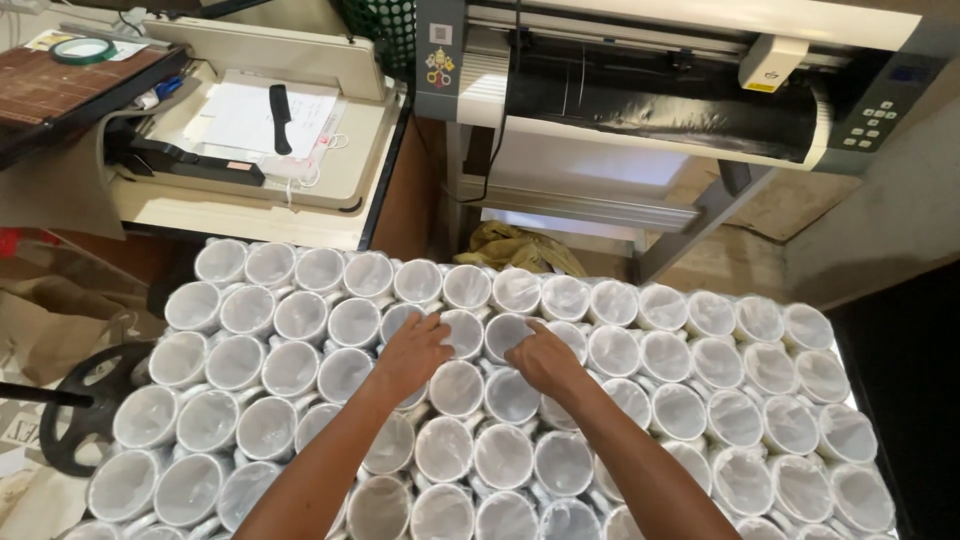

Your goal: The person arranges numerous white plastic cups on a black tray. They use both hands to pick up, place, and align the cups in neat rows, ensuring they are tightly packed and organized on the tray surface.

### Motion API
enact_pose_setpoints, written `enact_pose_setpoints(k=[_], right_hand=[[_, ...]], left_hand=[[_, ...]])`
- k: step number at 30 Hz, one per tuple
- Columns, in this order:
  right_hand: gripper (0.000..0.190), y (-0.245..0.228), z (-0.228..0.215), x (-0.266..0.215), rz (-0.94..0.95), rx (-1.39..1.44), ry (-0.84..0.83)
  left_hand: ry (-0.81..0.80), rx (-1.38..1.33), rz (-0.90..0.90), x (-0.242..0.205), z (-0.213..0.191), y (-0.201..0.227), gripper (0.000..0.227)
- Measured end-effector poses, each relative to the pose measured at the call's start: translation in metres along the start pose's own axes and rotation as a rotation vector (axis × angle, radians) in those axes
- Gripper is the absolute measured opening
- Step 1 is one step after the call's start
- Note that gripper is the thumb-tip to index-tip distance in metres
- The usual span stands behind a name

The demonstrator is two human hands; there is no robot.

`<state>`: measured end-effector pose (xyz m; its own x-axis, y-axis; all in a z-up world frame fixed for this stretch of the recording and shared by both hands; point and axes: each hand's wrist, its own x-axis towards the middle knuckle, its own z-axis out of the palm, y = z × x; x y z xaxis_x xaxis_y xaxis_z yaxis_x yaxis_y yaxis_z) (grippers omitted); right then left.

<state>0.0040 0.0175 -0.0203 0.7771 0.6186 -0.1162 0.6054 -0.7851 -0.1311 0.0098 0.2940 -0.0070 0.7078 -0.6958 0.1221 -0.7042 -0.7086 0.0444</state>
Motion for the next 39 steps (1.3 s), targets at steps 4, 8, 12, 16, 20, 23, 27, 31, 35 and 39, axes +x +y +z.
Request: enact_pose_setpoints(k=[4, 8, 12, 16, 20, 23, 27, 31, 35, 39], right_hand=[[0.028, -0.012, -0.003, 0.009, -0.005, 0.143, 0.110], [0.021, -0.050, -0.044, 0.014, 0.132, 0.158, 0.166], [0.018, -0.072, -0.031, 0.028, -0.045, 0.221, 0.384], [0.011, -0.073, -0.021, 0.042, 0.057, 0.145, 0.262], [0.011, -0.064, -0.011, 0.050, 0.025, 0.188, 0.246], [0.014, -0.058, -0.005, 0.058, 0.044, 0.186, 0.135], [0.022, -0.093, -0.035, 0.072, 0.089, 0.228, 0.314], [0.016, -0.126, -0.048, 0.104, 0.017, 0.263, 0.406], [0.008, -0.129, -0.025, 0.117, -0.068, 0.012, 0.276], [0.013, -0.133, -0.015, 0.118, 0.001, 0.085, 0.183]], left_hand=[[-0.091, 0.046, 0.125, 0.006, -0.016, -0.013, 0.010], [-0.055, 0.022, 0.239, 0.009, -0.014, -0.026, 0.008], [-0.036, -0.062, 0.248, 0.009, -0.002, -0.035, 0.012], [0.108, -0.146, 0.190, -0.006, -0.014, -0.036, 0.018], [0.215, -0.274, -0.013, -0.040, -0.034, -0.049, 0.027], [0.127, -0.267, -0.078, -0.054, -0.031, -0.064, 0.024], [0.007, -0.201, -0.045, -0.059, -0.018, -0.077, 0.017], [0.064, -0.186, -0.001, -0.058, -0.016, -0.080, 0.019], [0.078, -0.215, 0.020, -0.055, -0.028, -0.086, 0.016], [0.092, -0.203, 0.040, -0.054, -0.033, -0.091, 0.014]])
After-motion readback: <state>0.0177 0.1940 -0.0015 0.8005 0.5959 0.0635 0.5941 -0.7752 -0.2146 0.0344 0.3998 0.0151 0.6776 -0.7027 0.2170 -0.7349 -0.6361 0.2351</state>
